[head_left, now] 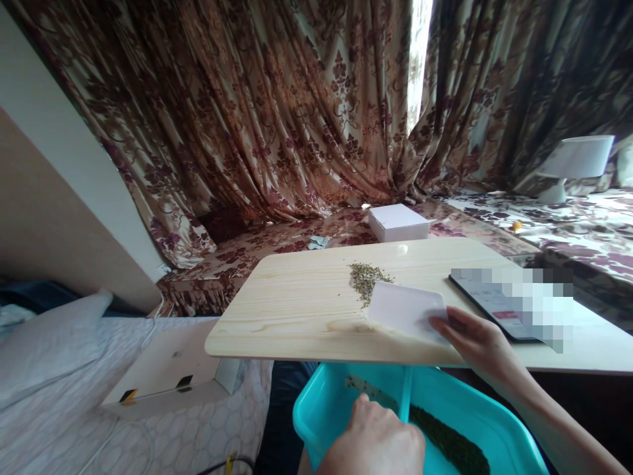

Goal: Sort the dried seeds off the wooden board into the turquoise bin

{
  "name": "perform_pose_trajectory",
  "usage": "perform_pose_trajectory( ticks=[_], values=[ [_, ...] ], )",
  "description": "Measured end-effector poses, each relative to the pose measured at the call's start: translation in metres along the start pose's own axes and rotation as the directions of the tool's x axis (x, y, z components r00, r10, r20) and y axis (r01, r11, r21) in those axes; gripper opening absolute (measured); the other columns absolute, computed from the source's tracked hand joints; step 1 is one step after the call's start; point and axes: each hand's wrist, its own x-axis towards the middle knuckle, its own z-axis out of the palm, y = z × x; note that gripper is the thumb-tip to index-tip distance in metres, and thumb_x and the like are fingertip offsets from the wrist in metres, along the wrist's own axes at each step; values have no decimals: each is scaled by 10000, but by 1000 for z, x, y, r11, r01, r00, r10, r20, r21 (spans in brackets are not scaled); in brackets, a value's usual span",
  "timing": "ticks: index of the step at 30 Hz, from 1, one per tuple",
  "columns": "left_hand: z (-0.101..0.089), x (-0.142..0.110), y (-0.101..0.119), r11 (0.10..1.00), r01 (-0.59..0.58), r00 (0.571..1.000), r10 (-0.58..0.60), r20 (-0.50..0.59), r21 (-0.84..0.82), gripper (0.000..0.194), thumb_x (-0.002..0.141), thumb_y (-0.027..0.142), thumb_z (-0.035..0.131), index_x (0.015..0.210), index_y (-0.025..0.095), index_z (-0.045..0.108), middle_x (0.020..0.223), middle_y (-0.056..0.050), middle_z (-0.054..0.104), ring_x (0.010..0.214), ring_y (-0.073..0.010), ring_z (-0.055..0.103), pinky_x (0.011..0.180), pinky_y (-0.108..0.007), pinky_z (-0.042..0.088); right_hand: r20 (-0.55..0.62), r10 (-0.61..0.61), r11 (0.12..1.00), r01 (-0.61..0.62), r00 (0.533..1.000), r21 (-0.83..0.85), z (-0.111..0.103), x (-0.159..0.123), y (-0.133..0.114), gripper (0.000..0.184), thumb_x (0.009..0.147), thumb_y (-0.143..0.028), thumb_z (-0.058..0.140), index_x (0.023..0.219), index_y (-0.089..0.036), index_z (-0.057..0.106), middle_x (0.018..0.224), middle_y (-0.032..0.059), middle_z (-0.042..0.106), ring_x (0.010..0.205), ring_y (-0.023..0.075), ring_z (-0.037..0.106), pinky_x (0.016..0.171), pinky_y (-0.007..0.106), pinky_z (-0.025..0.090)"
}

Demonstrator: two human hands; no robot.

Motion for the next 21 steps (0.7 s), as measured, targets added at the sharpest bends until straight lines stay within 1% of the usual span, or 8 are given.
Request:
perform_pose_trajectory(
  ticks=[3,8,11,13,17,18,19,21],
  values=[
    [-3,-2,1,1000,0,1000,0,15,-7,299,828,78,469,1012,31,700,957,-222,698,995,-333,644,944,-430,430,-16,14,1000,-14,1000,4,-2,4,-2,354,638,-562,705,730,-221,721,754,51,770,659,227,690,575,292,549],
    [-4,-2,2,1000,0,1000,0,30,3,312,841,93,465,1042,23,694,953,-231,697,974,-328,649,949,-427,414,21,46,998,-47,999,43,2,7,-3,355,602,-571,728,677,-224,727,717,50,766,630,230,673,536,293,532],
    [-4,-2,2,1000,-3,1000,2,13,8,314,839,96,461,1035,35,698,934,-223,702,943,-319,654,930,-419,417,83,68,994,-75,994,86,7,2,-4,382,593,-579,739,715,-217,749,735,56,769,622,220,662,528,287,531],
    [-5,-3,2,1000,3,1000,-3,6,6,313,833,86,457,1019,39,704,927,-221,704,932,-315,653,922,-415,416,152,72,989,-91,986,116,10,-4,-5,394,597,-586,740,709,-208,743,743,60,766,619,211,655,529,284,533],
    [-8,-5,1,1000,-1,1000,1,-1,0,306,829,87,467,1009,31,708,938,-231,701,940,-315,647,903,-406,417,303,69,984,-116,950,139,11,-15,-12,379,633,-586,726,666,-209,715,680,36,729,583,183,624,489,266,516],
    [-7,-5,1,1000,-6,1000,6,-2,-1,302,832,96,472,1007,34,710,931,-229,702,935,-314,647,891,-403,421,322,68,983,-118,944,140,11,-17,-13,371,642,-581,723,670,-211,716,656,29,718,575,179,620,484,263,514],
    [-7,-5,0,1000,-10,1000,10,-6,1,296,834,104,476,1000,41,713,922,-225,704,926,-312,648,878,-401,424,324,69,983,-120,944,141,9,-16,-14,364,644,-575,727,679,-213,722,643,25,713,576,180,624,490,262,519],
    [-5,-2,-1,1000,-19,1000,20,-20,15,285,835,111,478,979,59,718,908,-215,708,905,-304,649,854,-398,424,265,74,983,-115,962,143,5,-11,-14,369,618,-575,746,692,-214,738,651,35,727,602,197,651,529,273,544]
  ],
)
